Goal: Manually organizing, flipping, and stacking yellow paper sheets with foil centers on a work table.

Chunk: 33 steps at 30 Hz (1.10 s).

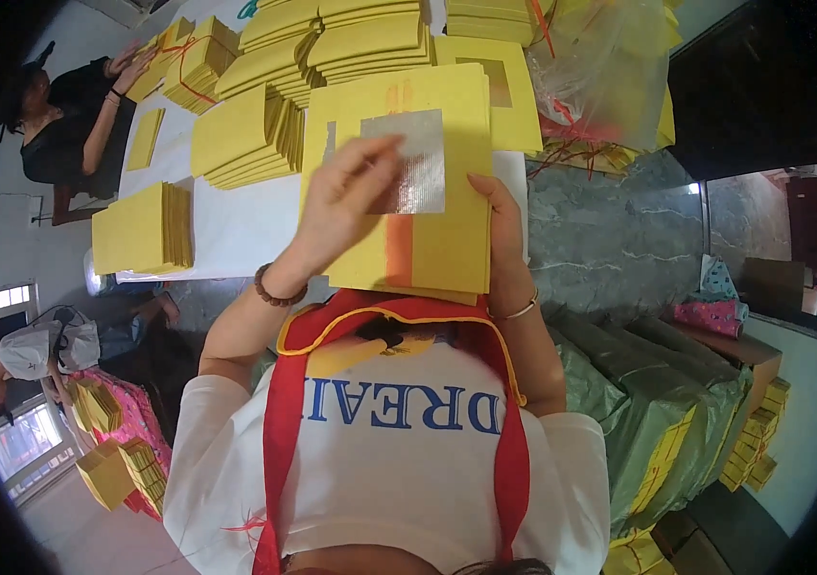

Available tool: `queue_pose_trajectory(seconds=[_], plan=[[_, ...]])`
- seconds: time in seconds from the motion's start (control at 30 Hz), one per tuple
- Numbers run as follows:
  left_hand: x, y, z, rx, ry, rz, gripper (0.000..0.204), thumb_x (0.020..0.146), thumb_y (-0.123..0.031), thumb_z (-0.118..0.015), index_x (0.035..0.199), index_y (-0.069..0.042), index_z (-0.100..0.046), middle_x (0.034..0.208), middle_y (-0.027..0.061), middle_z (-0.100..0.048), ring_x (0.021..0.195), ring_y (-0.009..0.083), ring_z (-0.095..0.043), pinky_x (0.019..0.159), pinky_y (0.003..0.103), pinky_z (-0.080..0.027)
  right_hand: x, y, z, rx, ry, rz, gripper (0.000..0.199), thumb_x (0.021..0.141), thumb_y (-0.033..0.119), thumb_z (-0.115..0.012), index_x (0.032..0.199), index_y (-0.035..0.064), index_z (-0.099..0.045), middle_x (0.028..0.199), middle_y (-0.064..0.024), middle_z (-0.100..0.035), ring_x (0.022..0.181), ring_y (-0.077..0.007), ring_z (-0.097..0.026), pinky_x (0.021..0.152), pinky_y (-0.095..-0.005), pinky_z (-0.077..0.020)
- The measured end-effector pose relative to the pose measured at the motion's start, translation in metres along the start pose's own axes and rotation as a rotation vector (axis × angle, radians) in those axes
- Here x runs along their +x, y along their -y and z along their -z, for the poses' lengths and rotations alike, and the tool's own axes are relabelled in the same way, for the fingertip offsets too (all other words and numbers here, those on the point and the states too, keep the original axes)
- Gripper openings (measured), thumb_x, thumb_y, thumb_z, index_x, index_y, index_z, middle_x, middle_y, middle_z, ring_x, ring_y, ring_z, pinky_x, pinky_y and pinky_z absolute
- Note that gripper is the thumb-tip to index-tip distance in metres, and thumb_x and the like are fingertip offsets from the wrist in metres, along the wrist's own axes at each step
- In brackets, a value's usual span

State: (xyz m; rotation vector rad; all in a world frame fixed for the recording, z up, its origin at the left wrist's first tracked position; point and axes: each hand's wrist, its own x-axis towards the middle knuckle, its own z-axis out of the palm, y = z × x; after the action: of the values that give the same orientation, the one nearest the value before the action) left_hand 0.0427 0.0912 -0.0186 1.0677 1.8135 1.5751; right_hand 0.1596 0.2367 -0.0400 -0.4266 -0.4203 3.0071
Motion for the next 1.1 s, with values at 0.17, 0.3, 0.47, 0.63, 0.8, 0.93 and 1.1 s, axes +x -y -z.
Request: queue_pose_trajectory(seconds=[0.17, 0.3, 0.47, 0.63, 0.8, 0.93, 1.1], plan=[[0.004, 0.003, 0.026, 0.003, -0.513, 0.086, 0.052, 0.086, -0.014, -0.056, 0.132, -0.004, -0.033, 0.117, 0.0105, -0.046, 0.110, 0.0147, -0.042, 0.089, 0.030, -0.039, 0.004, 0.008, 0.031, 0.004, 0.048, 0.098, 0.041, 0.088, 0.023, -0.041, 0.119, -0.0028, -0.046, 0.113, -0.0170, -0.056, 0.099, -0.0267, -0.058, 0.085, -0.0373, -0.0480], [0.002, 0.002, 0.034, -0.393, -0.353, 0.164, 0.057, 0.086, -0.007, -0.055, 0.135, -0.001, -0.025, 0.112, 0.0115, -0.052, 0.101, 0.0151, -0.051, 0.087, 0.026, -0.042, 0.014, 0.009, 0.020, 0.110, 0.207, 0.086, 0.042, 0.089, 0.024, -0.040, 0.121, -0.0023, -0.045, 0.115, -0.0167, -0.055, 0.101, -0.0264, -0.057, 0.087, -0.0378, -0.0473], [0.004, -0.002, 0.041, -0.586, -0.353, 0.081, 0.056, 0.085, -0.001, -0.053, 0.135, 0.000, -0.026, 0.103, 0.0095, -0.057, 0.090, 0.0133, -0.055, 0.081, 0.024, -0.044, 0.019, 0.002, 0.009, 0.090, 0.235, 0.061, 0.039, 0.091, 0.024, -0.039, 0.122, 0.0000, -0.045, 0.116, -0.0145, -0.055, 0.102, -0.0261, -0.057, 0.088, -0.0384, -0.0466], [0.000, 0.026, 0.055, 0.232, -0.432, -0.011, 0.055, 0.079, -0.008, -0.063, 0.128, -0.002, -0.039, 0.114, 0.0142, -0.054, 0.100, 0.0211, -0.052, 0.081, 0.031, -0.044, 0.027, -0.007, -0.007, 0.034, 0.104, -0.019, 0.034, 0.095, 0.024, -0.037, 0.120, 0.0031, -0.047, 0.113, -0.0107, -0.057, 0.101, -0.0235, -0.057, 0.087, -0.0381, -0.0472], [-0.014, -0.005, 0.040, 0.536, -0.119, -0.275, 0.063, 0.070, -0.026, -0.071, 0.124, -0.006, -0.045, 0.121, 0.0157, -0.046, 0.108, 0.0348, -0.043, 0.092, 0.041, -0.035, 0.037, -0.007, 0.007, 0.042, 0.144, -0.019, 0.034, 0.096, 0.030, -0.034, 0.116, 0.0055, -0.049, 0.105, -0.0076, -0.059, 0.095, -0.0207, -0.058, 0.083, -0.0359, -0.0481], [-0.018, -0.005, 0.020, 0.754, 0.143, -0.447, 0.069, 0.066, -0.038, -0.070, 0.123, -0.007, -0.047, 0.121, 0.0126, -0.046, 0.111, 0.0305, -0.041, 0.091, 0.040, -0.032, 0.032, -0.008, -0.005, -0.016, 0.068, 0.018, 0.036, 0.097, 0.033, -0.030, 0.111, 0.0075, -0.051, 0.100, -0.0060, -0.059, 0.090, -0.0192, -0.058, 0.079, -0.0353, -0.0483], [-0.021, -0.004, 0.015, 0.777, 0.207, -0.483, 0.065, 0.067, -0.038, -0.069, 0.121, -0.008, -0.049, 0.121, 0.0107, -0.047, 0.110, 0.0281, -0.042, 0.090, 0.038, -0.031, 0.035, -0.007, 0.001, -0.009, 0.075, 0.022, 0.036, 0.097, 0.033, -0.030, 0.111, 0.0075, -0.051, 0.100, -0.0059, -0.060, 0.089, -0.0190, -0.058, 0.080, -0.0350, -0.0479]])
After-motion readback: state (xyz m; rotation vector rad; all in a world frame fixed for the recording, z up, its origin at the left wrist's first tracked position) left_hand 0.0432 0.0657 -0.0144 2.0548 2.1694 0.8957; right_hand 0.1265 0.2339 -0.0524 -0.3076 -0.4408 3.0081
